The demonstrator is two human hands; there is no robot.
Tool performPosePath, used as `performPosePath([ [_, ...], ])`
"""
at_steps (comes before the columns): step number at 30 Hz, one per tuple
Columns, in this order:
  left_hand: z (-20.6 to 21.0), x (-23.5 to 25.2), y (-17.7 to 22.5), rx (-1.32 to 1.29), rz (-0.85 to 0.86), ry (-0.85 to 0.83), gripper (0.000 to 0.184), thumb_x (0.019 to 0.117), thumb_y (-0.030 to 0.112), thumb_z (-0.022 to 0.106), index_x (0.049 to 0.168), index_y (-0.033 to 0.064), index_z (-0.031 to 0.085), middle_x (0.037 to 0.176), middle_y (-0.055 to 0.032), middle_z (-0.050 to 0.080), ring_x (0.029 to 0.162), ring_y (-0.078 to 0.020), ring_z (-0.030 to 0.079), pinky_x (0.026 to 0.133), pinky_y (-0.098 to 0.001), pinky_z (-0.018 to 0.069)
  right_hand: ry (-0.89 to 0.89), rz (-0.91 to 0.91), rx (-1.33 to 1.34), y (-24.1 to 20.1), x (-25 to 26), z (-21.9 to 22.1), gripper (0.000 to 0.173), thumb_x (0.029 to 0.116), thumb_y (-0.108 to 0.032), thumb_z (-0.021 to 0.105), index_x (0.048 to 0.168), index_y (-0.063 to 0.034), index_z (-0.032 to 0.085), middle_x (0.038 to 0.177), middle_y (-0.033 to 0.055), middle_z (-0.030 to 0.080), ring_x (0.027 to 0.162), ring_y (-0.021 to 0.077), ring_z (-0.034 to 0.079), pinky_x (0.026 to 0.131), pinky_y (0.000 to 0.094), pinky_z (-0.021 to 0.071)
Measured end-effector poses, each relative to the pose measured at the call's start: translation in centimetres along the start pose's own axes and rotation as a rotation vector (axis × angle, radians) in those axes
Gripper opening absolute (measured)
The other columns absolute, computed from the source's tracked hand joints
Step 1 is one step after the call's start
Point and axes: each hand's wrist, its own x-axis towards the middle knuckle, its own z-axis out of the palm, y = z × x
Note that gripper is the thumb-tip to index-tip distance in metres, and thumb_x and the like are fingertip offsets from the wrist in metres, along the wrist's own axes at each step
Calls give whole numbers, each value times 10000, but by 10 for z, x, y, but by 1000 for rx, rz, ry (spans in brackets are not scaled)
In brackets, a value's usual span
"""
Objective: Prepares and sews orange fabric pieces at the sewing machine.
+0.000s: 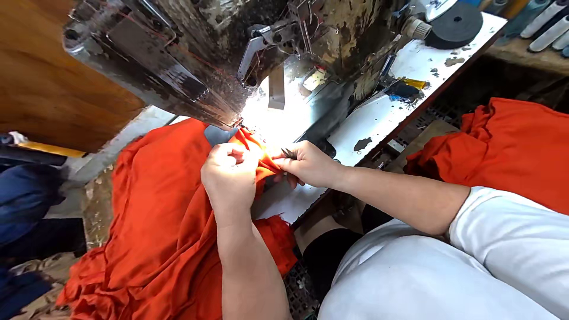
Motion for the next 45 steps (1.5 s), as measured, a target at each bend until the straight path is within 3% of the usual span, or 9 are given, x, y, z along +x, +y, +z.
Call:
performPosePath([
  [5,-23,-2,26,-1298,-74,-46,334,1089,106,351,900,153,622,828,42,645,735,-44,644,734,-175,569,-115,-169,-214,-18,0,-8,337,1090,-170,456,965,14,708,733,55,692,546,62,570,500,234,459],
  [10,-58,-8,41,-663,319,68,155,1015,28,561,1078,167,533,930,69,729,778,-71,721,682,-228,626,-19,-505,-649,-14,-2,-3,212,1003,-124,618,852,-8,713,765,88,612,741,193,612,674,361,512],
  [15,-38,-2,28,-29,24,-194,340,1053,344,574,1235,58,539,886,-19,697,705,-97,719,647,-325,634,25,-503,-662,-6,-3,-2,138,961,-138,668,952,-33,757,901,123,630,863,232,634,726,398,542],
  [20,-15,7,20,-431,-75,-116,301,927,75,723,1146,151,531,847,63,669,682,-30,671,633,-229,597,-58,-556,-748,-18,2,-5,112,947,-97,676,980,-31,760,1182,169,638,1007,254,665,832,415,577],
  [25,-18,8,21,-1014,-76,-12,165,1018,56,575,927,194,578,846,23,700,729,-90,707,723,-257,622,-153,-229,-460,-35,14,-13,143,987,-116,671,962,15,720,722,95,679,584,140,636,592,329,554],
  [28,-27,4,15,-333,227,-7,85,991,84,633,1059,107,588,898,41,694,752,-31,689,696,-203,600,-156,-357,-452,-40,-16,-2,187,962,-140,712,865,20,711,678,79,646,579,120,622,559,299,548],
  [32,-34,4,19,495,723,-346,260,955,80,541,1163,21,686,1202,-172,660,947,-350,701,731,-574,578,-188,-608,-644,-23,-20,1,188,953,-157,695,831,-26,750,725,60,672,714,134,639,681,320,509],
  [37,-55,21,37,797,815,-586,76,790,137,698,755,155,633,661,-5,582,531,-228,597,436,-468,449,-258,-534,-581,0,7,-19,217,959,-194,722,856,-4,746,748,71,684,694,128,645,675,321,538],
  [45,-61,54,34,890,787,-551,50,807,205,662,780,176,692,749,-32,648,640,-273,656,506,-520,481,-135,-613,-503,16,13,-20,180,942,-150,735,822,-16,743,715,37,679,661,51,619,615,233,503],
])
